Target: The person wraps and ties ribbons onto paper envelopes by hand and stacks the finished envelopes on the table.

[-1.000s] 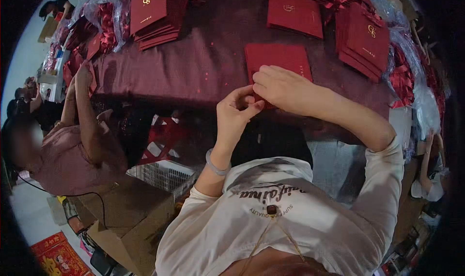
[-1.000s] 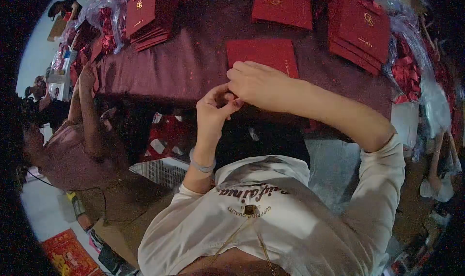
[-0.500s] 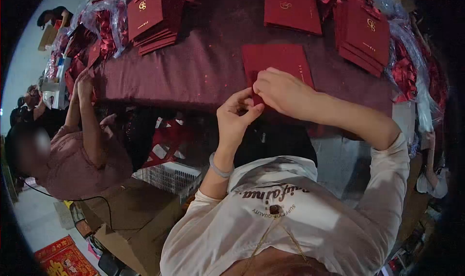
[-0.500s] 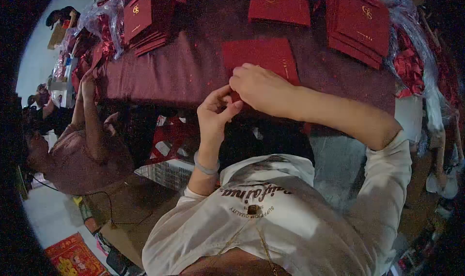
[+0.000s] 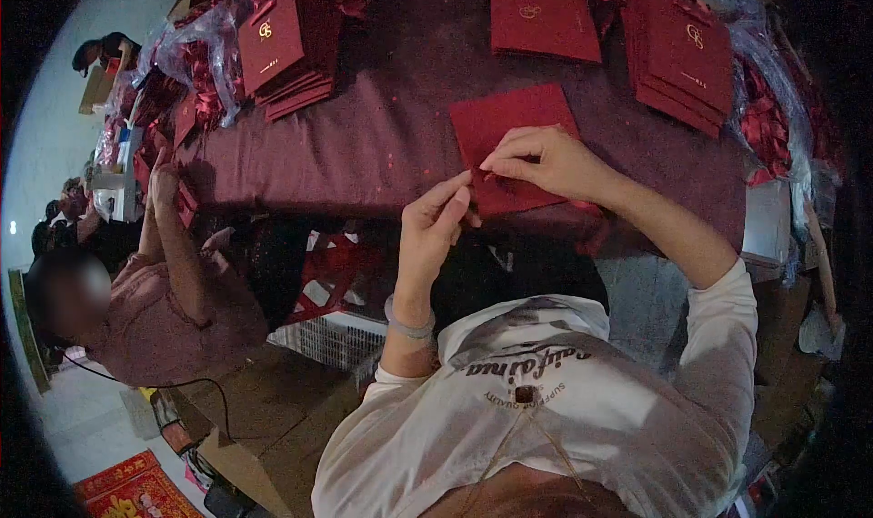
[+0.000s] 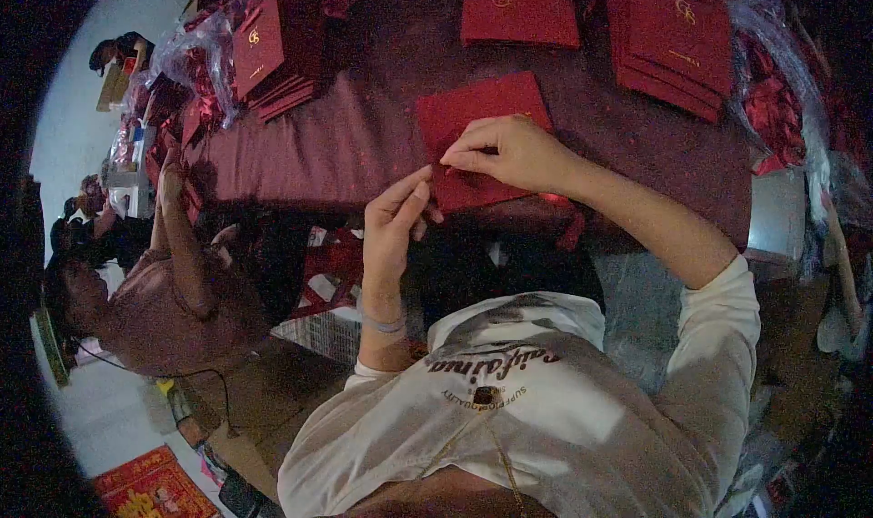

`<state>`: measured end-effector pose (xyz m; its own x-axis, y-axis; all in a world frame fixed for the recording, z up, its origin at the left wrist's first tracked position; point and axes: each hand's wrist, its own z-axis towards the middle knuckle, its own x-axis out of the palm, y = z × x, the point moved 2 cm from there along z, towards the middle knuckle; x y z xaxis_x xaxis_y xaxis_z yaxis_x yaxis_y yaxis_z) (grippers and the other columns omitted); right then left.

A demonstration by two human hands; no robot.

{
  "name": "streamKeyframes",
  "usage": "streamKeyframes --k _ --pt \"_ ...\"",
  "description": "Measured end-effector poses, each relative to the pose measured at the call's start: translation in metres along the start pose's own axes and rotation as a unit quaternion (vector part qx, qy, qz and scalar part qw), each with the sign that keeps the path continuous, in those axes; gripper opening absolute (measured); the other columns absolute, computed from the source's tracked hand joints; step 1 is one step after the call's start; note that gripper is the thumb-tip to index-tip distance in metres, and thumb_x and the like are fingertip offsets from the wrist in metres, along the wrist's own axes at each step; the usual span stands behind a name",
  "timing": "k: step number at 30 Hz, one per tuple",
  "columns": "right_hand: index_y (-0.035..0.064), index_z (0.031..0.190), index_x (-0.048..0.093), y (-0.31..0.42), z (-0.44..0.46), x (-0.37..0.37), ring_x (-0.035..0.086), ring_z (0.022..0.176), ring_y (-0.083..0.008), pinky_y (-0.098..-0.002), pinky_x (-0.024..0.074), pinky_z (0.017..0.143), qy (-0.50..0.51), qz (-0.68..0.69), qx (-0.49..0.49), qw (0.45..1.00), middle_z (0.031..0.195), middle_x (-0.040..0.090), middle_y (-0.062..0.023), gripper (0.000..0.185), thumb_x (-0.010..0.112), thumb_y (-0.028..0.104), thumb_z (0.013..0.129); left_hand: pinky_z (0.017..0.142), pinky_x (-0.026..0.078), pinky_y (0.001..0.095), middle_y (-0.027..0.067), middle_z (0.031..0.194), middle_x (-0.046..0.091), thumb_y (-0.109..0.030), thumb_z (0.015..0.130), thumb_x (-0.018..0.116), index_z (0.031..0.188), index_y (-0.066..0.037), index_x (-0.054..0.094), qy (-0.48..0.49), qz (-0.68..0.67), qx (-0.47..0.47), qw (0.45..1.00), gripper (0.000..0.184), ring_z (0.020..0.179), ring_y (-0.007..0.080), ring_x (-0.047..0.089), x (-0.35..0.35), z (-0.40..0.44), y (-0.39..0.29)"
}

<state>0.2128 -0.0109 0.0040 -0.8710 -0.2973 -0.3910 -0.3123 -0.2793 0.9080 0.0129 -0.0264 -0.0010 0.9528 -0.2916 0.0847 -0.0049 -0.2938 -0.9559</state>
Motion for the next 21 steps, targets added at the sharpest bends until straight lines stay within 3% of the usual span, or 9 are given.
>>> streamKeyframes --k 1,2,3,5,7,9,15,18,21 --pt "0.0026 0.099 0.067 0.001 -0.001 -0.003 0.061 0.087 -0.0179 -0.0281 0.0472 0.077 0.008 -0.008 -0.008 1.000 0.090 0.065 -0.0087 0.018 0.058 0.014 0.088 0.049 0.038 0.0178 0.0045 0.085 0.063 -0.002 0.085 0.059 0.112 0.002 0.060 0.002 0.003 0.002 1.000 0.027 0.060 0.0085 0.057 -0.004 0.007 0.005" --pt "0.0026 0.099 0.067 0.002 -0.002 -0.004 0.061 0.087 -0.0179 -0.0281 0.0472 0.077 0.004 -0.007 -0.009 1.000 0.090 0.065 -0.0087 0.018 0.058 0.014 0.088 0.050 0.039 0.0187 0.0049 0.085 0.063 -0.001 0.085 0.059 0.112 0.002 0.060 0.015 0.129 0.185 0.974 0.027 0.059 0.0085 0.055 -0.008 0.014 0.007" --pt "0.0028 0.098 0.068 0.002 -0.003 -0.005 0.061 0.087 -0.0178 -0.0283 0.0471 0.077 -0.005 0.040 -0.007 0.999 0.089 0.065 -0.0084 0.017 0.059 0.012 0.087 0.050 0.040 0.0196 0.0053 0.084 0.064 -0.001 0.085 0.058 0.112 0.002 0.061 0.028 0.248 0.358 0.900 0.027 0.058 0.0085 0.054 -0.010 0.016 0.009" --pt "0.0029 0.096 0.068 0.002 -0.003 -0.007 0.061 0.086 -0.0178 -0.0285 0.0470 0.077 -0.019 0.087 -0.006 0.996 0.087 0.064 -0.0082 0.016 0.060 0.011 0.086 0.055 0.044 0.0219 0.0054 0.083 0.064 0.003 0.083 0.057 0.112 0.003 0.059 0.021 0.263 0.299 0.917 0.029 0.060 0.0095 0.053 -0.002 0.011 -0.008" --pt "0.0041 0.098 0.068 0.005 -0.003 -0.007 0.061 0.086 -0.0164 -0.0283 0.0468 0.077 0.026 0.027 -0.045 0.998 0.088 0.064 -0.0075 0.016 0.061 0.008 0.084 0.062 0.046 0.0222 0.0061 0.085 0.064 0.004 0.081 0.058 0.112 0.002 0.057 0.065 0.125 0.053 0.989 0.032 0.065 0.0109 0.054 0.004 0.014 -0.008" --pt "0.0057 0.100 0.067 0.002 -0.004 -0.006 0.061 0.085 -0.0162 -0.0284 0.0470 0.076 0.027 0.018 -0.049 0.998 0.087 0.064 -0.0074 0.019 0.062 0.005 0.082 0.066 0.047 0.0236 0.0074 0.084 0.064 0.005 0.079 0.058 0.111 0.002 0.056 0.069 0.114 0.044 0.990 0.033 0.070 0.0120 0.056 0.010 0.017 -0.014" --pt "0.0046 0.099 0.066 0.000 -0.002 -0.008 0.062 0.081 -0.0160 -0.0286 0.0477 0.074 0.004 0.092 0.007 0.996 0.086 0.063 -0.0064 0.017 0.063 0.007 0.083 0.064 0.046 0.0279 0.0141 0.081 0.062 0.007 0.075 0.056 0.099 0.002 0.060 0.091 0.298 0.246 0.918 0.025 0.066 0.0202 0.059 0.001 0.025 -0.017" --pt "0.0041 0.098 0.065 0.002 -0.001 -0.008 0.059 0.081 -0.0112 -0.0266 0.0465 0.072 0.022 0.072 -0.054 0.996 0.084 0.062 -0.0039 0.017 0.066 0.011 0.082 0.064 0.046 0.0286 0.0151 0.078 0.061 0.004 0.078 0.057 0.099 0.001 0.062 0.099 0.375 0.215 0.896 0.022 0.065 0.0226 0.059 -0.001 0.024 -0.039" --pt "0.0057 0.097 0.061 0.001 -0.004 -0.009 0.055 0.078 -0.0084 -0.0269 0.0451 0.074 0.071 0.139 0.034 0.987 0.083 0.062 -0.0010 0.024 0.069 0.015 0.077 0.062 0.046 0.0286 0.0127 0.073 0.062 0.001 0.081 0.058 0.099 -0.001 0.065 0.088 0.369 0.142 0.914 0.020 0.065 0.0206 0.060 -0.013 0.019 -0.050"
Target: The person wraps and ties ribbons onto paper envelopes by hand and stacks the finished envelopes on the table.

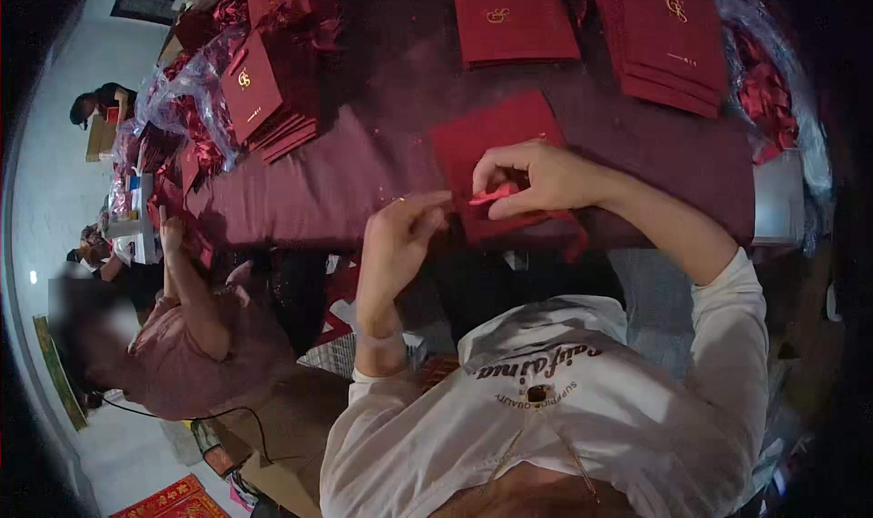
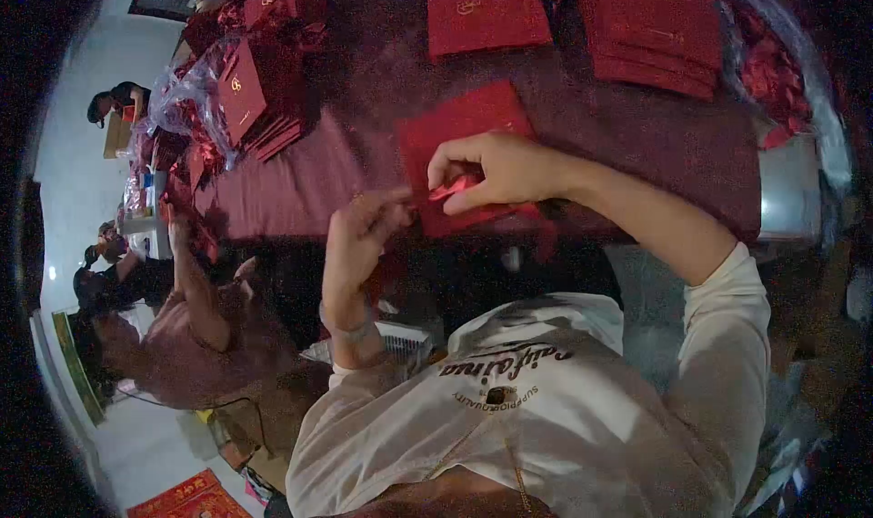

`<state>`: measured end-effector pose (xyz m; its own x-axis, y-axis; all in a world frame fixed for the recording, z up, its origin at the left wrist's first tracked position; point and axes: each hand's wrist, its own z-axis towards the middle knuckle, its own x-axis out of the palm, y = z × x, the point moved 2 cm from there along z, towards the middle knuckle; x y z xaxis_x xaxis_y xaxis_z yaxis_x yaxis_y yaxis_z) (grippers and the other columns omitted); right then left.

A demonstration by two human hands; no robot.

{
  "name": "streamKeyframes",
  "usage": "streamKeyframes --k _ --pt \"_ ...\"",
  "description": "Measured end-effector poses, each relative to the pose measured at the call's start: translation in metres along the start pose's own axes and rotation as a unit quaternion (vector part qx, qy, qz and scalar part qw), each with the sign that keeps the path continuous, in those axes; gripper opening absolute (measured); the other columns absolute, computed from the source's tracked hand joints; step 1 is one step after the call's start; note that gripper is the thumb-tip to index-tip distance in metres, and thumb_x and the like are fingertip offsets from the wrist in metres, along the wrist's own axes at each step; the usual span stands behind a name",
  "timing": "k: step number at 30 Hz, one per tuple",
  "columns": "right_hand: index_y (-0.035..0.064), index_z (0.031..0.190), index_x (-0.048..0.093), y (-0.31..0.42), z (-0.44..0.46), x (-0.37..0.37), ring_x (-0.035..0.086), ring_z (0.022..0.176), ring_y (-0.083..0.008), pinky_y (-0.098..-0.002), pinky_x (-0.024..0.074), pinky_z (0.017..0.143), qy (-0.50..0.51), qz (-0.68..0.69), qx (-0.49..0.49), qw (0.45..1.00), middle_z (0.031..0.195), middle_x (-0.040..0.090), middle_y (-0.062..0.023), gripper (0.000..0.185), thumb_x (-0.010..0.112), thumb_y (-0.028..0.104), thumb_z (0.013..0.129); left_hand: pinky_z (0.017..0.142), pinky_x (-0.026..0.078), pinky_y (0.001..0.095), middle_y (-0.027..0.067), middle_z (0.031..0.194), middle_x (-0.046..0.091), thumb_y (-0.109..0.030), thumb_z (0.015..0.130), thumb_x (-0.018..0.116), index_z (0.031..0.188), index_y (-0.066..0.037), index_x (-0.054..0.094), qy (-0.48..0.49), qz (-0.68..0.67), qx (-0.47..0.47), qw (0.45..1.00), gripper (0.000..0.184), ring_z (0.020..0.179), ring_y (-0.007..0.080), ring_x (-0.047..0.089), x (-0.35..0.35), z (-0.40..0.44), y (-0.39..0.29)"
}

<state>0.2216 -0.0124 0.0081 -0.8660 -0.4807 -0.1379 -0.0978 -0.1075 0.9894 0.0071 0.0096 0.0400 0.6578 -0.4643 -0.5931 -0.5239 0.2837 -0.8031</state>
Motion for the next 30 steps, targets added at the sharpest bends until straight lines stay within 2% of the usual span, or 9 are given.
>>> streamKeyframes --k 5,8,11,14,16,18,23,25,30 --pt "0.0048 0.093 0.059 -0.002 0.001 -0.003 0.055 0.080 -0.0088 -0.0246 0.0437 0.071 -0.016 -0.023 -0.069 0.997 0.086 0.062 -0.0004 0.019 0.066 0.009 0.075 0.063 0.048 0.0282 0.0113 0.074 0.064 0.001 0.079 0.058 0.096 -0.004 0.068 -0.044 0.063 -0.112 0.991 0.020 0.067 0.0204 0.062 -0.042 -0.031 0.014" --pt "0.0036 0.092 0.060 0.009 0.001 -0.008 0.054 0.081 -0.0089 -0.0247 0.0429 0.074 0.011 0.003 -0.018 1.000 0.088 0.063 -0.0011 0.015 0.064 0.009 0.078 0.075 0.048 0.0302 0.0124 0.084 0.066 0.006 0.077 0.059 0.101 -0.003 0.067 -0.099 0.058 0.037 0.993 0.026 0.082 0.0233 0.062 -0.048 -0.048 0.037" --pt "0.0036 0.093 0.061 0.002 0.005 -0.008 0.054 0.083 -0.0093 -0.0251 0.0427 0.075 0.023 0.064 -0.028 0.997 0.088 0.063 -0.0007 0.013 0.063 0.009 0.081 0.077 0.047 0.0302 0.0125 0.085 0.066 0.004 0.081 0.059 0.103 -0.003 0.066 -0.241 0.228 0.011 0.943 0.024 0.084 0.0238 0.062 -0.031 -0.048 0.024" --pt "0.0042 0.095 0.062 0.001 0.004 -0.011 0.052 0.075 -0.0068 -0.0227 0.0424 0.068 0.038 0.141 -0.002 0.989 0.086 0.061 0.0004 0.014 0.061 0.013 0.085 0.071 0.047 0.0285 0.0116 0.080 0.066 -0.002 0.084 0.060 0.106 -0.002 0.062 -0.211 0.051 0.047 0.975 0.023 0.075 0.0206 0.062 0.000 -0.031 -0.008" --pt "0.0055 0.096 0.062 0.004 0.001 -0.015 0.049 0.068 -0.0037 -0.0199 0.0401 0.060 0.036 0.196 0.056 0.978 0.082 0.059 0.0019 0.014 0.061 0.014 0.085 0.070 0.048 0.0315 0.0127 0.081 0.063 -0.007 0.083 0.062 0.112 -0.001 0.058 -0.239 -0.134 -0.090 0.958 0.029 0.074 0.0230 0.061 0.026 -0.007 -0.021" --pt "0.0057 0.097 0.062 0.008 -0.005 -0.020 0.049 0.068 -0.0036 -0.0199 0.0399 0.060 0.056 0.230 0.068 0.969 0.080 0.058 0.0020 0.016 0.061 0.016 0.085 0.068 0.048 0.0344 0.0139 0.085 0.060 -0.010 0.080 0.067 0.116 0.000 0.054 -0.319 0.156 0.079 0.931 0.039 0.073 0.0249 0.060 0.041 0.012 -0.016" --pt "-0.0059 0.112 0.053 0.020 -0.016 -0.050 0.058 0.079 -0.0145 -0.0260 0.0468 0.070 0.086 0.453 0.032 0.887 0.093 0.060 -0.0133 0.036 0.051 0.016 0.085 0.065 0.048 0.0289 0.0113 0.084 0.057 -0.006 0.072 0.074 0.112 0.000 0.054 -0.193 -0.078 -0.051 0.977 0.045 0.071 0.0177 0.057 0.048 0.017 0.002" --pt "-0.0055 0.122 0.048 0.029 -0.017 -0.062 0.061 0.092 -0.0201 -0.0271 0.0509 0.078 -0.048 0.567 -0.055 0.821 0.113 0.057 -0.0197 0.037 0.048 0.000 0.085 0.065 0.047 0.0271 0.0088 0.084 0.056 -0.005 0.074 0.072 0.109 0.000 0.054 -0.201 -0.131 -0.053 0.969 0.040 0.071 0.0142 0.055 0.051 0.011 0.003" --pt "0.0004 0.115 0.055 -0.001 -0.019 -0.071 0.062 0.091 -0.0172 -0.0271 0.0511 0.081 -0.167 0.393 -0.018 0.904 0.112 0.059 -0.0122 0.029 0.059 0.013 0.089 0.069 0.044 0.0223 0.0020 0.088 0.054 -0.002 0.079 0.068 0.103 0.000 0.053 -0.169 -0.300 -0.060 0.937 0.029 0.076 0.0066 0.050 0.055 0.003 0.008"
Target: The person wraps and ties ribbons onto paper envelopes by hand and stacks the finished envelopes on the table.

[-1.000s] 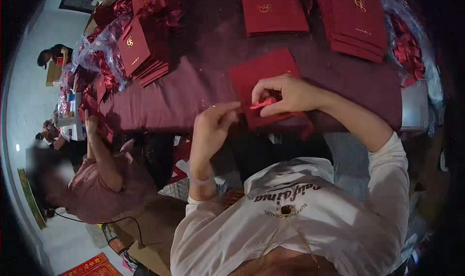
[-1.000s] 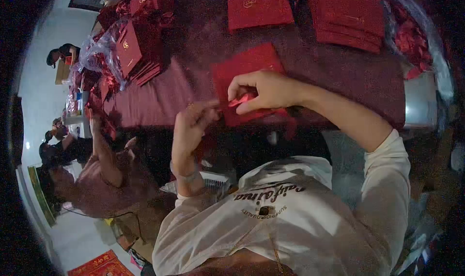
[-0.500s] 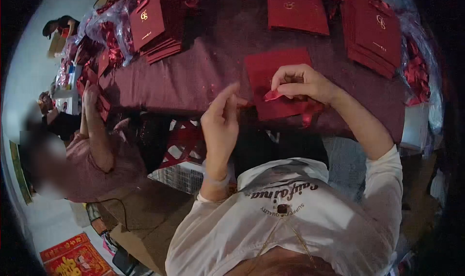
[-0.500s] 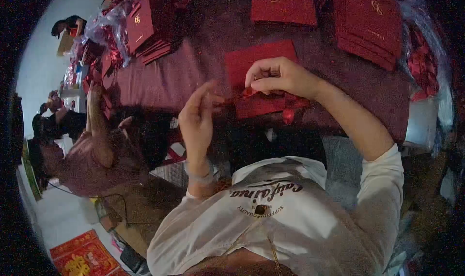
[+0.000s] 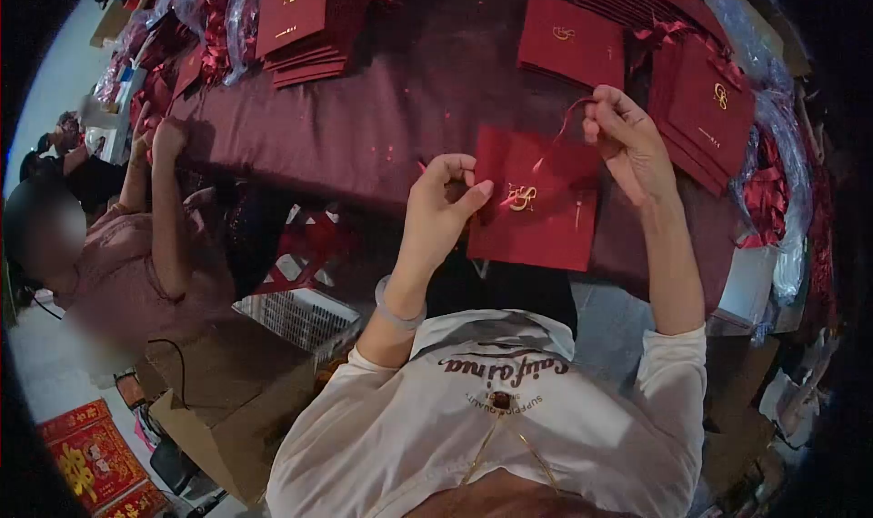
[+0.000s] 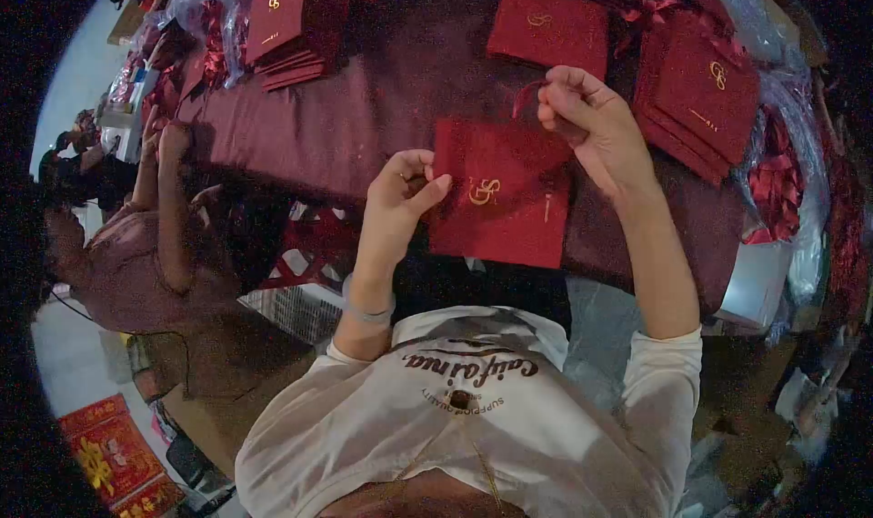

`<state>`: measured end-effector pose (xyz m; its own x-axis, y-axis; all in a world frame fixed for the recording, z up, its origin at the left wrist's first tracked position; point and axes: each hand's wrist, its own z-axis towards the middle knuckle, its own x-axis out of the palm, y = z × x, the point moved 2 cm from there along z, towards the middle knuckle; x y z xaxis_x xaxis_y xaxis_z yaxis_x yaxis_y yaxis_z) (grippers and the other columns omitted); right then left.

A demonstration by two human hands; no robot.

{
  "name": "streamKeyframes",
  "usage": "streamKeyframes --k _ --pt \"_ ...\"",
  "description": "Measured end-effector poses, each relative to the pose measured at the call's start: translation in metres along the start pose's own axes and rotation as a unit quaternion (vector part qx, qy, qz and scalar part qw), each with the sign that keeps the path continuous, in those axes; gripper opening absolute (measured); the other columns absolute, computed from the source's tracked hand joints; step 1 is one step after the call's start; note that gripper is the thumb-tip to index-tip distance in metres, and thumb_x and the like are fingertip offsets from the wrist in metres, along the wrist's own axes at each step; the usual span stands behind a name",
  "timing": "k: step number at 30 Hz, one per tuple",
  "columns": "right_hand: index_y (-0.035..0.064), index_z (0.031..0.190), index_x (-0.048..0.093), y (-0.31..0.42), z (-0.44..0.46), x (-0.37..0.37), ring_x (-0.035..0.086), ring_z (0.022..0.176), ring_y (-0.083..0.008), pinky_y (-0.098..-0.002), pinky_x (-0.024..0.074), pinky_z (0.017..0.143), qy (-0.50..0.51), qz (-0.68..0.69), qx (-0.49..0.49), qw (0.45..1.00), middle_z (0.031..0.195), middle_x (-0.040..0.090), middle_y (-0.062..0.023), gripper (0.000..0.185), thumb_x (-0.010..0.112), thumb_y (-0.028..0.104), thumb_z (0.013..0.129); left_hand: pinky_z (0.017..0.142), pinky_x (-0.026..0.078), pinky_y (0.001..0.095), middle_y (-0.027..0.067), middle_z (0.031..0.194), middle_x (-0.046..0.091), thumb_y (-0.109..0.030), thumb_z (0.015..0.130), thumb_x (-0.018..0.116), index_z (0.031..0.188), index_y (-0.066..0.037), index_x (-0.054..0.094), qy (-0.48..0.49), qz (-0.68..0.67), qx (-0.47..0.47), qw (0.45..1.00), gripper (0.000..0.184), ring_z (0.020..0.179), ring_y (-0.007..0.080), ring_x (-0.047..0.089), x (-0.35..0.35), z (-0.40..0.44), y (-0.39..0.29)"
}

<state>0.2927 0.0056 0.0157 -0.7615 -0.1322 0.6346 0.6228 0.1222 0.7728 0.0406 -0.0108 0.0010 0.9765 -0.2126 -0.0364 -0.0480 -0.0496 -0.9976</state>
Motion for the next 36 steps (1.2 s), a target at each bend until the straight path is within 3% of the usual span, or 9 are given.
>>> streamKeyframes --k 3,7,9,11,13,17,23,26,36 --pt "0.0039 0.110 0.059 -0.008 -0.001 -0.008 0.062 0.091 -0.0168 -0.0274 0.0509 0.081 -0.025 0.017 -0.034 0.999 0.108 0.061 -0.0103 0.023 0.059 0.014 0.089 0.073 0.043 0.0222 0.0019 0.093 0.054 -0.002 0.081 0.066 0.106 -0.001 0.051 0.057 -0.054 -0.051 0.996 0.028 0.082 0.0082 0.050 0.000 -0.003 0.000" --pt "0.0047 0.103 0.060 0.002 0.000 0.038 0.057 0.070 -0.0107 -0.0233 0.0488 0.067 -0.247 0.135 -0.039 0.959 0.088 0.060 -0.0033 0.021 0.053 0.022 0.093 0.077 0.043 0.0229 0.0030 0.095 0.054 -0.002 0.083 0.063 0.106 -0.001 0.051 0.045 -0.085 -0.026 0.995 0.027 0.086 0.0099 0.051 0.003 -0.001 0.002" --pt "0.0047 0.103 0.058 -0.008 -0.002 0.013 0.045 0.057 -0.0052 -0.0192 0.0406 0.054 0.076 0.190 0.039 0.978 0.076 0.051 0.0015 0.025 0.048 0.026 0.096 0.078 0.043 0.0231 0.0034 0.095 0.055 -0.002 0.083 0.062 0.108 -0.001 0.051 0.037 -0.093 -0.024 0.995 0.028 0.087 0.0105 0.051 0.004 -0.002 0.000" --pt "0.0036 0.111 0.056 -0.007 -0.006 0.027 0.035 0.053 -0.0014 -0.0171 0.0321 0.049 0.076 0.111 0.056 0.989 0.069 0.041 0.0052 0.030 0.044 0.028 0.098 0.079 0.043 0.0226 0.0031 0.096 0.055 -0.002 0.084 0.062 0.112 0.000 0.051 0.025 -0.078 -0.045 0.996 0.030 0.087 0.0103 0.051 0.006 -0.003 -0.006" --pt "0.0012 0.120 0.052 -0.009 -0.009 0.043 0.035 0.055 -0.0009 -0.0159 0.0319 0.051 -0.037 -0.205 0.058 0.976 0.070 0.039 0.0061 0.035 0.044 0.027 0.098 0.079 0.043 0.0226 0.0028 0.095 0.055 -0.004 0.085 0.062 0.113 0.001 0.052 0.022 -0.094 -0.042 0.994 0.030 0.087 0.0102 0.051 0.005 -0.002 0.001" --pt "0.0042 0.124 0.054 -0.030 -0.005 0.049 0.038 0.059 -0.0019 -0.0156 0.0344 0.054 0.034 -0.381 -0.007 0.924 0.072 0.037 0.0068 0.032 0.045 0.020 0.097 0.075 0.044 0.0215 0.0011 0.091 0.056 -0.009 0.087 0.061 0.112 0.000 0.055 0.003 -0.098 -0.061 0.993 0.028 0.084 0.0084 0.051 0.004 -0.001 0.000" --pt "0.0021 0.106 0.062 -0.033 0.001 0.053 0.051 0.068 -0.0042 -0.0183 0.0408 0.060 -0.069 -0.384 0.095 0.916 0.086 0.059 0.0006 0.024 0.065 0.011 0.083 0.063 0.042 0.0198 -0.0017 0.087 0.058 -0.012 0.086 0.063 0.111 -0.001 0.059 0.007 -0.177 -0.099 0.979 0.027 0.071 0.0048 0.050 0.000 -0.007 0.001" --pt "0.0037 0.094 0.065 -0.037 0.003 0.061 0.060 0.080 -0.0163 -0.0270 0.0468 0.071 0.027 -0.551 -0.156 0.819 0.086 0.062 -0.0056 0.015 0.065 0.010 0.081 0.061 0.042 0.0194 -0.0014 0.087 0.059 -0.013 0.085 0.065 0.113 -0.001 0.060 0.008 -0.184 -0.098 0.978 0.030 0.070 0.0043 0.049 -0.002 -0.008 0.003" --pt "0.0019 0.091 0.061 -0.040 0.002 0.078 0.060 0.082 -0.0275 -0.0342 0.0475 0.071 0.058 -0.638 -0.178 0.747 0.087 0.058 -0.0121 0.013 0.063 0.006 0.079 0.068 0.045 0.0194 0.0011 0.089 0.062 -0.009 0.081 0.069 0.117 -0.001 0.059 0.004 -0.189 -0.095 0.977 0.039 0.076 0.0057 0.054 -0.002 -0.011 0.001"
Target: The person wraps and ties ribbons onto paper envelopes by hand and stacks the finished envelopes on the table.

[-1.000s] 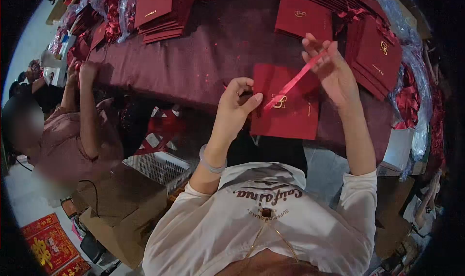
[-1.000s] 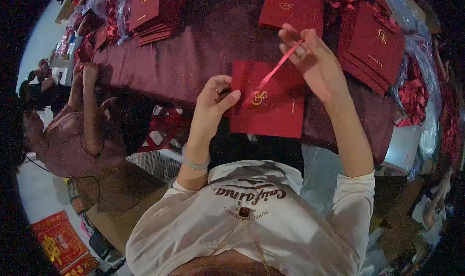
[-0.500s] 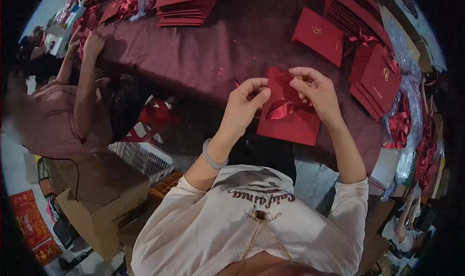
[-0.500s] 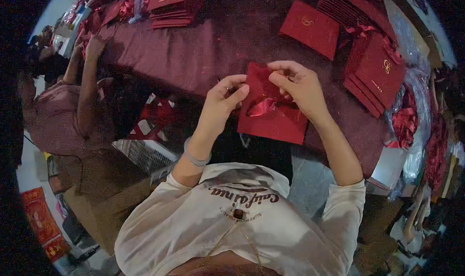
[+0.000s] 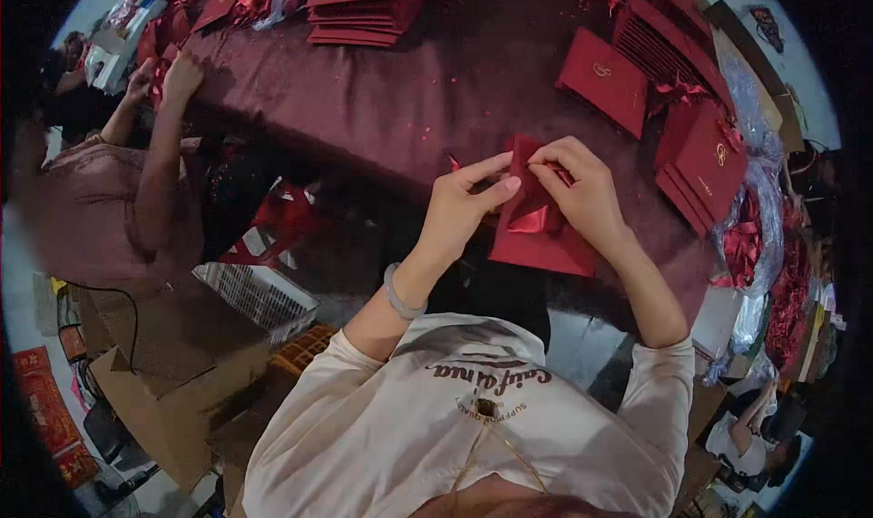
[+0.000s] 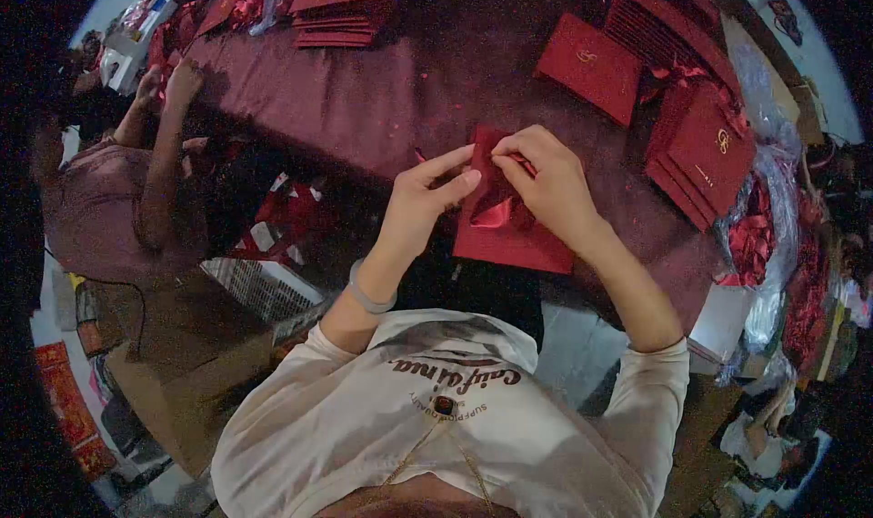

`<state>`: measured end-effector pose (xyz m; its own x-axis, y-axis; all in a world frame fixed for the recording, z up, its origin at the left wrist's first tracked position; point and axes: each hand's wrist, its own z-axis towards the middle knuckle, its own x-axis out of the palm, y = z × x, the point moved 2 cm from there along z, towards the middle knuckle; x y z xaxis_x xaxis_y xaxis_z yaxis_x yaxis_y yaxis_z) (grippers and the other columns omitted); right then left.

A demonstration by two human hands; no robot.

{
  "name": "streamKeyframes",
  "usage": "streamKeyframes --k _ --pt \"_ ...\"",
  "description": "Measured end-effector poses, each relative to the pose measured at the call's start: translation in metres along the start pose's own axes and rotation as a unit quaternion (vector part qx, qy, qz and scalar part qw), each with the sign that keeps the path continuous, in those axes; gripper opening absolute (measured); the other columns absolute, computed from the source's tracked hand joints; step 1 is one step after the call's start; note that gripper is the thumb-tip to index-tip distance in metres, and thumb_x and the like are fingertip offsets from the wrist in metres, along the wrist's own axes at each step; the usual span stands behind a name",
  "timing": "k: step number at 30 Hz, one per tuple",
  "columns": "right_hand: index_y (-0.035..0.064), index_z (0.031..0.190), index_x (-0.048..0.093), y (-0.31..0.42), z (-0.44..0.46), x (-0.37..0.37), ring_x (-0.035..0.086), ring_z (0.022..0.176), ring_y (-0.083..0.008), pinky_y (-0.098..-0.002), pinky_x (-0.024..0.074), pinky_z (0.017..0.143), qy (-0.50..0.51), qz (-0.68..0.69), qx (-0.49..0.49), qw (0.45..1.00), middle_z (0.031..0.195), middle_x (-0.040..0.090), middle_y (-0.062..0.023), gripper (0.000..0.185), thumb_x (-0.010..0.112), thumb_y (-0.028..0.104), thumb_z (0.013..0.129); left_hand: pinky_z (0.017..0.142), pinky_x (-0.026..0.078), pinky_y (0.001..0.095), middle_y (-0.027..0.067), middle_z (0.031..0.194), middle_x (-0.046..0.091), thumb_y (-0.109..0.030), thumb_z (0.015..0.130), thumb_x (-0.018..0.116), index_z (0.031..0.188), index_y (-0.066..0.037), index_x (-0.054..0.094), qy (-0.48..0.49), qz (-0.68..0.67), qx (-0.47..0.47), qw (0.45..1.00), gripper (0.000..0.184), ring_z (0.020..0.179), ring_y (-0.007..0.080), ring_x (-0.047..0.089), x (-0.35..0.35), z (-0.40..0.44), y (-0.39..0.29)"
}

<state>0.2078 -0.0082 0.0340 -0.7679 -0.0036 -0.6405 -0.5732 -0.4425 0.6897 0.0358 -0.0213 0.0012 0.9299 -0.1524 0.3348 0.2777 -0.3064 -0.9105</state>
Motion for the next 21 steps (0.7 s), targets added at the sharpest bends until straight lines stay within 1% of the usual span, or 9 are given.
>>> streamKeyframes --k 1,3,6,8,10,13,17,20,21 --pt "0.0019 0.091 0.061 0.001 0.000 0.001 0.060 0.082 -0.0275 -0.0342 0.0475 0.071 0.000 0.000 0.000 1.000 0.087 0.058 -0.0121 0.013 0.063 0.006 0.079 0.068 0.045 0.0194 0.0011 0.089 0.062 -0.009 0.081 0.069 0.117 -0.001 0.059 0.000 0.000 0.001 1.000 0.039 0.076 0.0057 0.054 -0.001 0.001 0.003" --pt "0.0022 0.092 0.058 0.009 0.001 0.002 0.058 0.084 -0.0307 -0.0374 0.0475 0.071 0.013 -0.064 -0.090 0.994 0.089 0.055 -0.0132 0.013 0.061 0.004 0.079 0.071 0.046 0.0196 0.0022 0.090 0.062 -0.007 0.079 0.070 0.116 0.000 0.060 -0.015 0.029 0.042 0.999 0.038 0.079 0.0065 0.055 -0.004 0.003 0.011" --pt "0.0027 0.094 0.057 0.013 0.004 0.002 0.057 0.084 -0.0321 -0.0387 0.0474 0.071 0.047 -0.087 -0.095 0.991 0.090 0.053 -0.0136 0.015 0.060 0.003 0.079 0.065 0.043 0.0188 0.0008 0.090 0.060 -0.007 0.081 0.068 0.113 0.001 0.061 -0.039 -0.020 0.042 0.998 0.034 0.076 0.0057 0.053 0.001 -0.002 0.012" --pt "0.0025 0.093 0.058 0.013 0.007 0.001 0.057 0.084 -0.0322 -0.0384 0.0474 0.071 0.059 -0.094 -0.098 0.989 0.090 0.053 -0.0136 0.014 0.060 0.004 0.079 0.065 0.043 0.0189 0.0005 0.089 0.060 -0.007 0.081 0.068 0.112 0.001 0.061 -0.049 -0.019 0.059 0.997 0.033 0.076 0.0056 0.053 0.002 -0.003 0.014" --pt "0.0013 0.090 0.058 0.013 0.009 0.000 0.058 0.081 -0.0287 -0.0335 0.0475 0.070 0.059 -0.058 -0.079 0.993 0.088 0.055 -0.0125 0.011 0.060 0.001 0.079 0.065 0.044 0.0189 0.0002 0.089 0.060 -0.006 0.081 0.068 0.112 0.001 0.062 -0.060 -0.018 0.075 0.995 0.032 0.076 0.0056 0.053 0.002 -0.004 0.014" --pt "0.0019 0.092 0.058 0.009 0.010 0.000 0.058 0.082 -0.0317 -0.0375 0.0475 0.070 0.082 -0.045 -0.068 0.993 0.089 0.054 -0.0132 0.012 0.060 0.005 0.080 0.065 0.043 0.0191 -0.0004 0.088 0.059 -0.006 0.080 0.068 0.111 0.001 0.062 -0.070 0.009 0.070 0.995 0.032 0.075 0.0056 0.053 0.001 -0.005 0.012" --pt "0.0022 0.092 0.059 0.009 0.014 -0.005 0.058 0.081 -0.0314 -0.0372 0.0476 0.070 0.118 -0.027 -0.073 0.990 0.088 0.055 -0.0131 0.012 0.059 0.007 0.081 0.065 0.043 0.0190 0.0001 0.088 0.060 -0.005 0.080 0.068 0.111 0.001 0.062 -0.064 0.014 0.078 0.995 0.032 0.075 0.0057 0.053 0.000 -0.002 0.016" --pt "0.0016 0.091 0.057 0.012 0.015 -0.003 0.057 0.083 -0.0314 -0.0372 0.0476 0.071 0.151 -0.046 -0.058 0.986 0.088 0.053 -0.0139 0.012 0.059 0.006 0.080 0.066 0.044 0.0192 0.0005 0.088 0.060 -0.005 0.080 0.068 0.111 0.001 0.061 -0.059 0.027 0.080 0.995 0.032 0.076 0.0059 0.054 0.001 -0.001 0.017" --pt "0.0014 0.090 0.056 0.015 0.014 0.000 0.056 0.085 -0.0314 -0.0373 0.0477 0.072 0.149 -0.112 -0.095 0.978 0.088 0.052 -0.0144 0.012 0.058 0.006 0.079 0.067 0.045 0.0194 0.0008 0.088 0.060 -0.004 0.080 0.068 0.111 0.001 0.061 -0.057 0.030 0.079 0.995 0.032 0.076 0.0060 0.054 0.001 -0.002 0.018"
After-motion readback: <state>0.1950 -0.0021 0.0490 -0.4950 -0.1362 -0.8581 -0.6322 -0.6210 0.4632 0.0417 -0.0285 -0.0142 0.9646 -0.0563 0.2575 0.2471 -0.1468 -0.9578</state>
